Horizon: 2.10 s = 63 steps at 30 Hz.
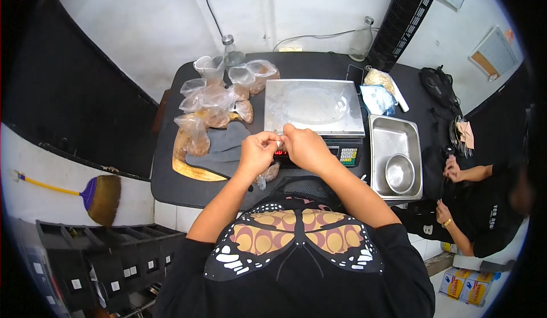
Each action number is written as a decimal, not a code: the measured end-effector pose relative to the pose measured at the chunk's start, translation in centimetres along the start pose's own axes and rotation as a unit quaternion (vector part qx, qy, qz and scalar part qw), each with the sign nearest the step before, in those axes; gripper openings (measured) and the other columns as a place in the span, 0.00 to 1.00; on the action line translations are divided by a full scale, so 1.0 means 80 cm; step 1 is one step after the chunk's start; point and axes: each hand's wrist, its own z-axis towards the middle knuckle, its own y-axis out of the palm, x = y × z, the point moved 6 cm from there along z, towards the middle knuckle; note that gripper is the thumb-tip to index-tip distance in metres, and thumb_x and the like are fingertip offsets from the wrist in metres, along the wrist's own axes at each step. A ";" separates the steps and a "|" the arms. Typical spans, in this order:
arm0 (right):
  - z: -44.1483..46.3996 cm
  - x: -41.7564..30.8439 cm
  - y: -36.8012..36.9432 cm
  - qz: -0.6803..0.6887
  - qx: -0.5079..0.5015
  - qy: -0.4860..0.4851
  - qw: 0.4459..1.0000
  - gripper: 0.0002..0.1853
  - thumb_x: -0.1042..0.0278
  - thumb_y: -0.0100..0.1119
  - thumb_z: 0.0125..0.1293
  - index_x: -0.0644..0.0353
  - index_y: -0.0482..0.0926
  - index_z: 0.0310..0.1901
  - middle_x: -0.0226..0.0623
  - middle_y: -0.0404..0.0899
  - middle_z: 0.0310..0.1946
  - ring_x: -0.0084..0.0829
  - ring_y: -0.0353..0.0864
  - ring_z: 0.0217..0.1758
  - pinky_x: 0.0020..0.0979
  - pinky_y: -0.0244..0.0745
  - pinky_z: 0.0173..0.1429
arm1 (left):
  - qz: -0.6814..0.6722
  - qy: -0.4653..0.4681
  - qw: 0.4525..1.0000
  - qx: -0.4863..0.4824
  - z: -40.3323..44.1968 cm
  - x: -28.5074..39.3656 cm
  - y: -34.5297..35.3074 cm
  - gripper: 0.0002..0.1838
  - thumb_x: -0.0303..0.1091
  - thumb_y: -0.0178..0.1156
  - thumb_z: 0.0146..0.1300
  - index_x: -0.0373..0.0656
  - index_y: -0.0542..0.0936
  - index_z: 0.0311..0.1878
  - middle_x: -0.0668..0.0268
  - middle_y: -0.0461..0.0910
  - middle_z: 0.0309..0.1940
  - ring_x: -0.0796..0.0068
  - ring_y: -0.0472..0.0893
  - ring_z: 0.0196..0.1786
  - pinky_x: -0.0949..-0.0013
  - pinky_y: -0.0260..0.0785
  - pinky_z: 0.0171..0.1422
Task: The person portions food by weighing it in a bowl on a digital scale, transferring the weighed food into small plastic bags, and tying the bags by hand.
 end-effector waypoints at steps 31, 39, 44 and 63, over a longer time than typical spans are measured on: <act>-0.036 -0.002 0.085 0.043 0.072 -0.041 0.996 0.11 0.71 0.57 0.53 0.60 0.65 0.35 0.47 0.76 0.22 0.51 0.77 0.25 0.46 0.72 0.27 | -0.443 -0.153 0.874 0.131 -0.047 -0.095 0.018 0.12 0.18 0.58 0.54 0.47 0.66 0.31 0.68 0.75 0.25 0.78 0.75 0.26 0.74 0.70 0.30; -0.036 -0.027 0.055 -0.087 0.123 -0.124 0.981 0.19 0.67 0.62 0.50 0.53 0.73 0.47 0.44 0.71 0.45 0.45 0.76 0.41 0.42 0.72 0.42 | -0.056 0.038 0.994 0.086 -0.056 -0.075 -0.011 0.13 0.16 0.59 0.51 0.42 0.65 0.27 0.70 0.73 0.24 0.86 0.74 0.30 0.80 0.69 0.33; -0.036 0.015 0.120 0.017 -0.061 -0.039 0.997 0.21 0.63 0.61 0.54 0.48 0.74 0.52 0.38 0.77 0.38 0.43 0.78 0.43 0.42 0.73 0.45 | -0.231 0.066 0.968 0.072 -0.051 -0.052 -0.031 0.13 0.13 0.56 0.54 0.41 0.63 0.27 0.67 0.74 0.28 0.85 0.74 0.31 0.80 0.70 0.37; -0.099 0.205 0.183 0.676 -0.025 0.520 0.522 0.30 0.59 0.43 0.70 0.80 0.50 0.59 0.66 0.67 0.50 0.55 0.78 0.48 0.43 0.81 0.45 | 0.300 0.225 0.924 0.078 0.083 -0.079 -0.039 0.26 0.18 0.59 0.45 0.37 0.69 0.52 0.50 0.69 0.52 0.47 0.69 0.55 0.56 0.62 0.60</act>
